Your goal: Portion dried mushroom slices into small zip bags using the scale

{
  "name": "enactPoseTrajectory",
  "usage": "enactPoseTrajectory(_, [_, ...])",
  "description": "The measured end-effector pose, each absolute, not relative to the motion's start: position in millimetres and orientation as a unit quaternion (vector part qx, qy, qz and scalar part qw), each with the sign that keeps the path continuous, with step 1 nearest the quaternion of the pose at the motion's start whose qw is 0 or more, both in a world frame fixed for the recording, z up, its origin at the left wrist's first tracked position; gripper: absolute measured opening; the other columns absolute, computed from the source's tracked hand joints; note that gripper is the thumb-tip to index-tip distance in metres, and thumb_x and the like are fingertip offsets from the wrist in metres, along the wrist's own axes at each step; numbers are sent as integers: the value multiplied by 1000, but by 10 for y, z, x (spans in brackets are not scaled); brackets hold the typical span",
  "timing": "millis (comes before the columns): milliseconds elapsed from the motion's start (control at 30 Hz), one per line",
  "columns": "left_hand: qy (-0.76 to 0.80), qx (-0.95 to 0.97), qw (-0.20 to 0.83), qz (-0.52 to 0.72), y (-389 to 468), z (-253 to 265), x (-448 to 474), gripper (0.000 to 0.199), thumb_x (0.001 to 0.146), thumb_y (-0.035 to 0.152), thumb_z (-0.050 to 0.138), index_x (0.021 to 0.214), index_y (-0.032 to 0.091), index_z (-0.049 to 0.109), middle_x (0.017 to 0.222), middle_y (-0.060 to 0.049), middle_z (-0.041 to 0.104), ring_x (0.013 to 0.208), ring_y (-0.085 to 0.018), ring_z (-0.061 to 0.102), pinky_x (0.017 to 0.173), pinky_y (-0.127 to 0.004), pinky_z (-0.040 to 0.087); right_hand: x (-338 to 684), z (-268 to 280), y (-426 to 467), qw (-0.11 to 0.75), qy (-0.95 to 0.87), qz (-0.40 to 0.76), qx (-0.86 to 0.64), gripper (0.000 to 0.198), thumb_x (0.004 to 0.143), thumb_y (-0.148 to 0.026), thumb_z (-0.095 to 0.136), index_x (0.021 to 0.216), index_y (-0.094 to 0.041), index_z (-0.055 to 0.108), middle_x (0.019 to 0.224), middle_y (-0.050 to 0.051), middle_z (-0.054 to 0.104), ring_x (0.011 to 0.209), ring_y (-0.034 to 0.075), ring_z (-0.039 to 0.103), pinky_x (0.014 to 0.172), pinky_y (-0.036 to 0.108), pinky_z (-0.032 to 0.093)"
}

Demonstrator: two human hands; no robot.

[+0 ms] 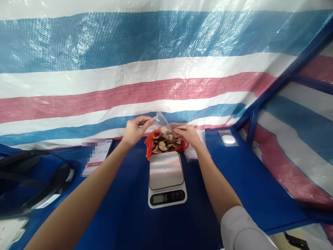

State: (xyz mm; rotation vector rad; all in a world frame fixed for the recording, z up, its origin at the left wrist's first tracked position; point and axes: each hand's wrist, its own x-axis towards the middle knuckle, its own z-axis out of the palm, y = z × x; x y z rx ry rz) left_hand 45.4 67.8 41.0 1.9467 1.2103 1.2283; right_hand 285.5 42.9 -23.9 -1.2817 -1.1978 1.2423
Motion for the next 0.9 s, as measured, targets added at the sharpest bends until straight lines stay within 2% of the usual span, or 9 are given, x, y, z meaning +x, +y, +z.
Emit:
enactPoseTrajectory(367, [435, 723, 272, 462, 670, 322, 512, 51, 80, 68, 68, 87, 18, 76, 89, -8, 79, 81, -22, 72, 78, -32, 56, 2744, -255, 409, 454, -551, 423, -558, 18, 77, -33, 67, 81, -21, 80, 75, 3, 78, 70, 23, 74, 64, 33, 61])
enactPoseTrajectory(500, [415, 726, 283, 470, 672, 374, 527, 48, 82, 65, 67, 87, 18, 75, 89, -8, 79, 82, -22, 72, 77, -31, 56, 2769, -247, 430, 477, -511, 459, -548, 24, 76, -38, 69, 87, -20, 80, 82, 4, 79, 67, 21, 73, 59, 32, 60])
enactPoseTrajectory(667, [414, 717, 277, 487, 657, 379, 541, 43, 85, 59, 67, 84, 17, 74, 85, -8, 79, 81, -21, 72, 77, -30, 55, 2781, -212, 408, 505, -451, 517, -523, 31, 73, -42, 74, 94, -19, 79, 93, 6, 80, 72, 20, 73, 62, 30, 60])
enactPoseTrajectory(900, [430, 724, 263, 471, 644, 258, 526, 44, 84, 61, 67, 87, 17, 75, 88, -7, 79, 81, -20, 71, 76, -30, 55, 2762, -271, 377, 485, -464, 523, -526, 37, 69, -41, 78, 98, -18, 79, 84, 5, 79, 69, 20, 71, 61, 31, 60])
